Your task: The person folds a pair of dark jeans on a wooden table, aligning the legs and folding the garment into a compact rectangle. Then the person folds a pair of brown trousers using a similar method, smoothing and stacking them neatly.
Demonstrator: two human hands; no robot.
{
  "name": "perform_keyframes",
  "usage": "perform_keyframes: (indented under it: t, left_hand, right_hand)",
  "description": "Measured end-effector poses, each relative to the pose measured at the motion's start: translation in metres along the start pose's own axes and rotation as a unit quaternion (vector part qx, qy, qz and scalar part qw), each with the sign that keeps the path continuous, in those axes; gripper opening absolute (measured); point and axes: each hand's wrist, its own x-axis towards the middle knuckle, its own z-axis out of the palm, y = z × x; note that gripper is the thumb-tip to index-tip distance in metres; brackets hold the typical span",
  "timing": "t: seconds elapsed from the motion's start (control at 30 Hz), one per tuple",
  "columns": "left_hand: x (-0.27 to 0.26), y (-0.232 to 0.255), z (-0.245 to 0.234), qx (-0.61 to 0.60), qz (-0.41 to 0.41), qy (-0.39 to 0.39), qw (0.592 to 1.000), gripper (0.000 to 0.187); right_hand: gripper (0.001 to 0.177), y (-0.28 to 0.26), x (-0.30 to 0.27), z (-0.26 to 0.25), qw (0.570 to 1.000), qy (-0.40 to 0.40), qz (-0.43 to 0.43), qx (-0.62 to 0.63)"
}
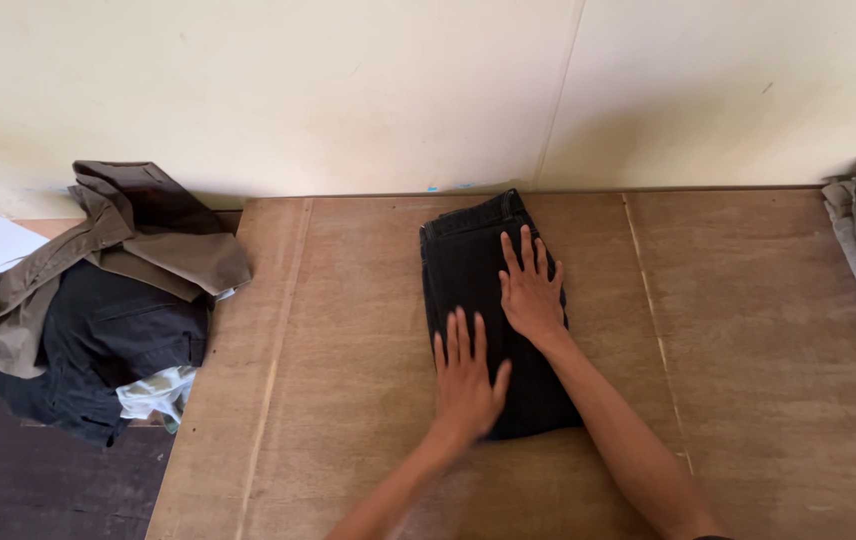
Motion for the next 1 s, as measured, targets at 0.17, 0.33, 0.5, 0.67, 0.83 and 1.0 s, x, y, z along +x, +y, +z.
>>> perform_keyframes:
  t: [0.17,0.33,0.5,0.67,0.83,1.0]
  left_hand:
    - [-0.058,0.016,-0.006,-0.027,0.025,-0.033,0.999,0.078]
    - [-0.054,0.015,-0.002,-0.046,0.016,-0.002,0.999,0.080]
    - [0.002,-0.002,0.012,-0.027,-0.037,0.043,0.998,0.078]
    - [0.085,-0.034,0.028,-0.025,-0.070,0.099,0.992,0.076]
    - [0.144,-0.057,0.037,-0.020,-0.100,0.133,0.986,0.075]
    - [0.151,-0.060,0.040,-0.029,-0.111,0.130,0.985,0.074]
  right_hand:
    - [0.062,0.002,0.001,0.002,1.000,-0.005,-0.002,0.011]
    - [0.062,-0.001,-0.002,0.001,1.000,-0.001,-0.001,0.011]
    - [0.063,-0.001,-0.003,-0.002,1.000,0.003,0.004,0.019]
    - [0.065,-0.002,-0.002,-0.007,1.000,-0.016,0.011,0.021]
    - [0.074,-0.009,-0.017,-0.021,1.000,-0.029,-0.004,0.011]
    - [0.079,-0.014,-0.072,-0.042,0.998,-0.044,-0.037,-0.024]
